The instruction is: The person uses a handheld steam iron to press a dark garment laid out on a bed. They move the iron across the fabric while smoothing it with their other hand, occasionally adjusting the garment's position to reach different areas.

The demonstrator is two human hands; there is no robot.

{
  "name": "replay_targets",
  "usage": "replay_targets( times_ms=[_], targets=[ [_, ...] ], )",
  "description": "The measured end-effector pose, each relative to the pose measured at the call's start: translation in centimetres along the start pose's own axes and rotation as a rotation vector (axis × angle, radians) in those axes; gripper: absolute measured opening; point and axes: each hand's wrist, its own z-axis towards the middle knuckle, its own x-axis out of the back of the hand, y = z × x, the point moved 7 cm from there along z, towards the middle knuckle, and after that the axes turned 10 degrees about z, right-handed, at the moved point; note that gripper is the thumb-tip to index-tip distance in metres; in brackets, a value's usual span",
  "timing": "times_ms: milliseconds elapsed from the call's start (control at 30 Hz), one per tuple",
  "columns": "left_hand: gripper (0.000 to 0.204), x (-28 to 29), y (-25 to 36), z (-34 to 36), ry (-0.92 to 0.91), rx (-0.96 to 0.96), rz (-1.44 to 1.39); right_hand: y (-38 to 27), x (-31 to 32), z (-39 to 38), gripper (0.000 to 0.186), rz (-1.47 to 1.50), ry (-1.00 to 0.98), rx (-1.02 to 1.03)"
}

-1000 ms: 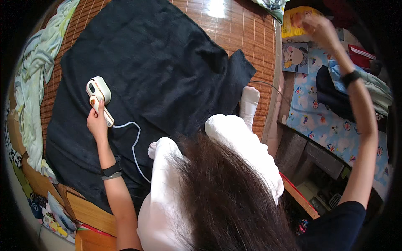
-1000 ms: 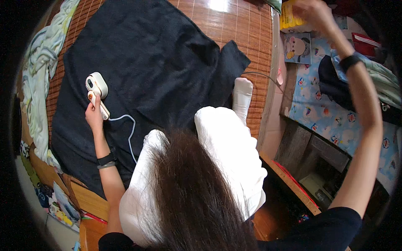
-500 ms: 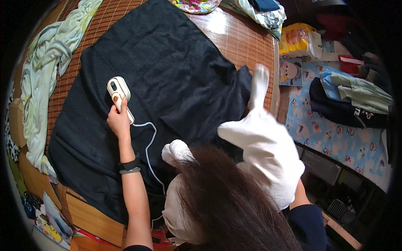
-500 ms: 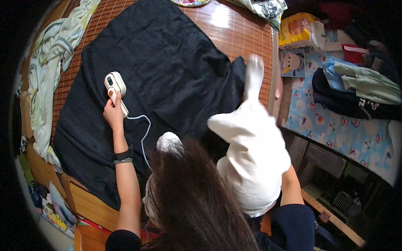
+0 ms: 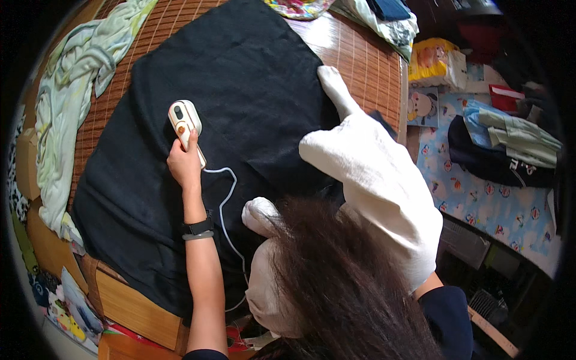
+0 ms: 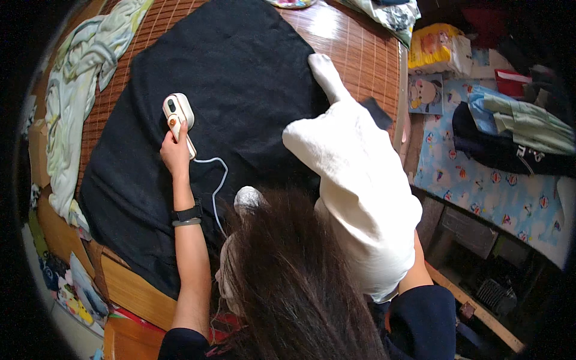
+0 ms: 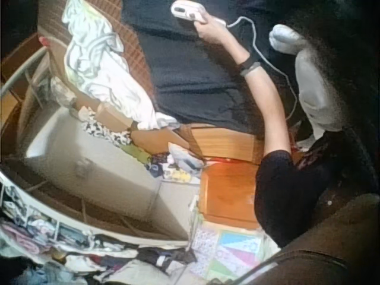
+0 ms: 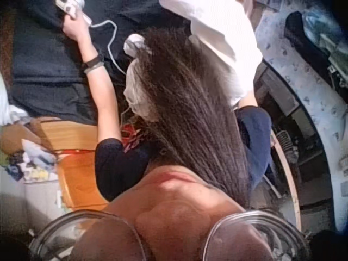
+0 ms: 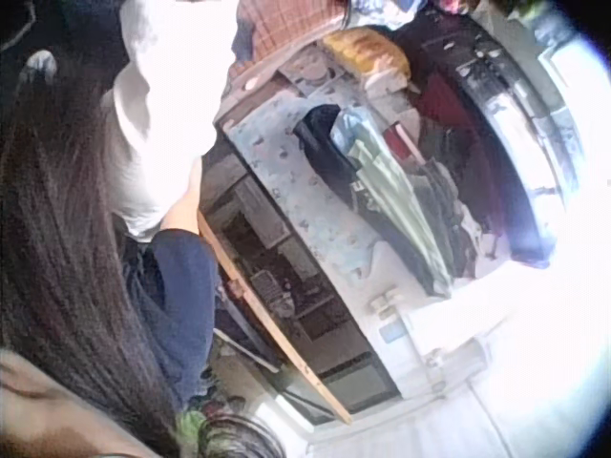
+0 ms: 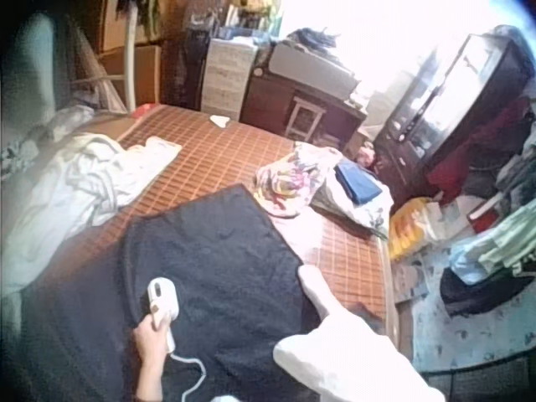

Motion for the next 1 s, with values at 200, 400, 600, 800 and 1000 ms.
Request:
replay_targets(
  times_ms=[200,400,600,800,1000],
  targets=[
    [0.059,0.1,0.3,-0.1,0.027,-0.016,0.022,5.8,1.9,-7.2,0.011,-0.016,0.015,-0.1],
    [0.056,0.1,0.4,0.2,0.014,-0.014,0.032,3.4,1.1,-3.9,0.011,-0.012,0.054,-0.022],
    [0.061,-0.1,0.7,0.1,0.024,0.024,0.049,-0.7,0.0,0.6,0.011,-0.001,0.035,0.053],
    [0.059,0.0,0.8,-0.3,0.042,0.056,0.038,2.4,1.6,-3.6,0.011,-0.067,-0.009,0.02],
    [0.06,0.3,1.0,-0.2,0.028,0.042,0.036,1.2,2.0,-1.5,0.01,-0.099,-0.007,0.057]
  ],
)
